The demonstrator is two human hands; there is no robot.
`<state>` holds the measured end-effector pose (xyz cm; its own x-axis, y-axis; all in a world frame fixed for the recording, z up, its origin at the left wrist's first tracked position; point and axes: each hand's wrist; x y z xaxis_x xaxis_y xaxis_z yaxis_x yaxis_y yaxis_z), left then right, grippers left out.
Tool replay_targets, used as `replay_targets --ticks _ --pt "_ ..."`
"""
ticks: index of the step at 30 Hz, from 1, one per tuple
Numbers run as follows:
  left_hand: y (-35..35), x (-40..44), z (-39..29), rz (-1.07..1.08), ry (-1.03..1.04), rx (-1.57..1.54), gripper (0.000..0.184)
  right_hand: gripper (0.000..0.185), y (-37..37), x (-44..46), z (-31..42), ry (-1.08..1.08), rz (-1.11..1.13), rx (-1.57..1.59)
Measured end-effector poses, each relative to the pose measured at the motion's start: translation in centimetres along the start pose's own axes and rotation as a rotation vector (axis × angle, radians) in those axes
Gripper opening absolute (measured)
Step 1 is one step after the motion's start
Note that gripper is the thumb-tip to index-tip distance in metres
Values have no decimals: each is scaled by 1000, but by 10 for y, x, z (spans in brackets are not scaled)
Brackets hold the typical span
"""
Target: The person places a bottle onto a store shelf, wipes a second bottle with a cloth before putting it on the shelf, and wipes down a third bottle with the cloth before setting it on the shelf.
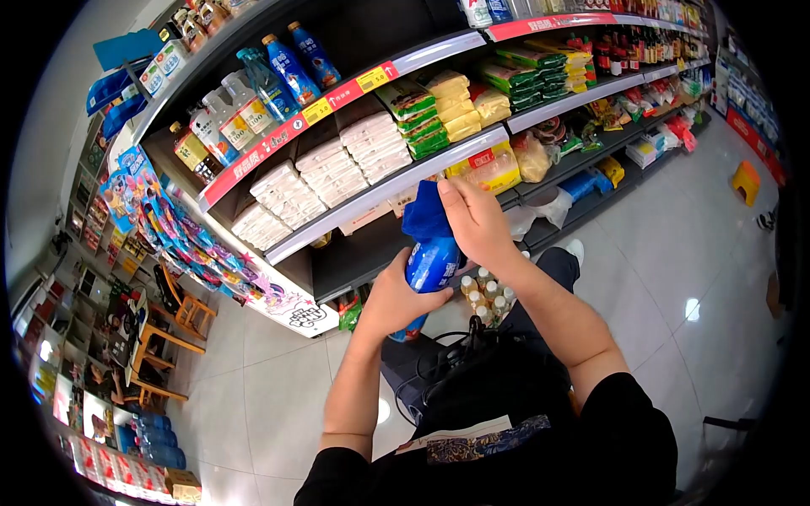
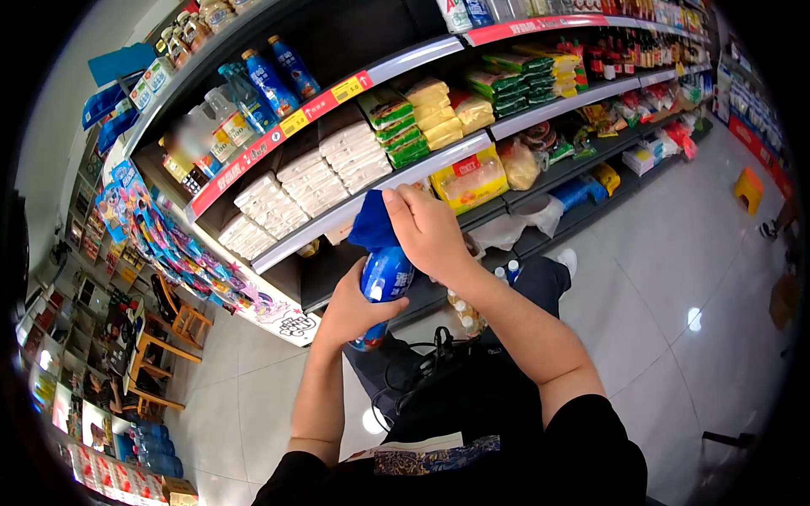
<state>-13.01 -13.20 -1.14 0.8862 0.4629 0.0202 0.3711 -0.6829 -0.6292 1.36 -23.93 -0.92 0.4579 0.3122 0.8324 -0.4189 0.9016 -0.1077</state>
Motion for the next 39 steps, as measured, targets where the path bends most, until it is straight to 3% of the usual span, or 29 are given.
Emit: replay_targets --ticks 4,7,9,12,18,24,28,31,34,39 --pt "-3 -1 11 443 -254 -525 69 41 12 -3 -4 177 -108 742" --pt "9 -3 27 681 -326 -919 62 44 8 -5 1 363 -113 1157" --pt "15 -7 32 863 -374 -1128 63 45 14 -9 -8 402 -167 1159" --pt "17 -7 34 944 -341 -1205 61 44 15 -12 -7 378 -134 1056" --pt "11 -9 19 474 -264 -839 51 41 12 -15 7 222 -69 769" --pt "6 -9 2 291 -176 -701 55 45 12 -24 10 165 19 546" --pt "5 0 5 62 -51 -490 54 45 18 -42 12 101 73 484" --pt "4 -2 -6 -106 35 -231 56 45 18 -35 13 174 86 632" --pt "5 -7 -5 -107 19 -193 53 35 15 -23 14 316 97 794" --pt "-5 -18 -8 207 -61 -234 54 26 9 -19 10 497 165 985"
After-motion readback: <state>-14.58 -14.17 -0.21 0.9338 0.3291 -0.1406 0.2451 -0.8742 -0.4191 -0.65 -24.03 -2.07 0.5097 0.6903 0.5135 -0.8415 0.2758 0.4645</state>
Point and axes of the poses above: each hand's wrist, its own x-axis towards the middle knuckle, its own y-axis out of the palm, z = x × y, and after that the axes turned 12 degrees about -y, right-handed
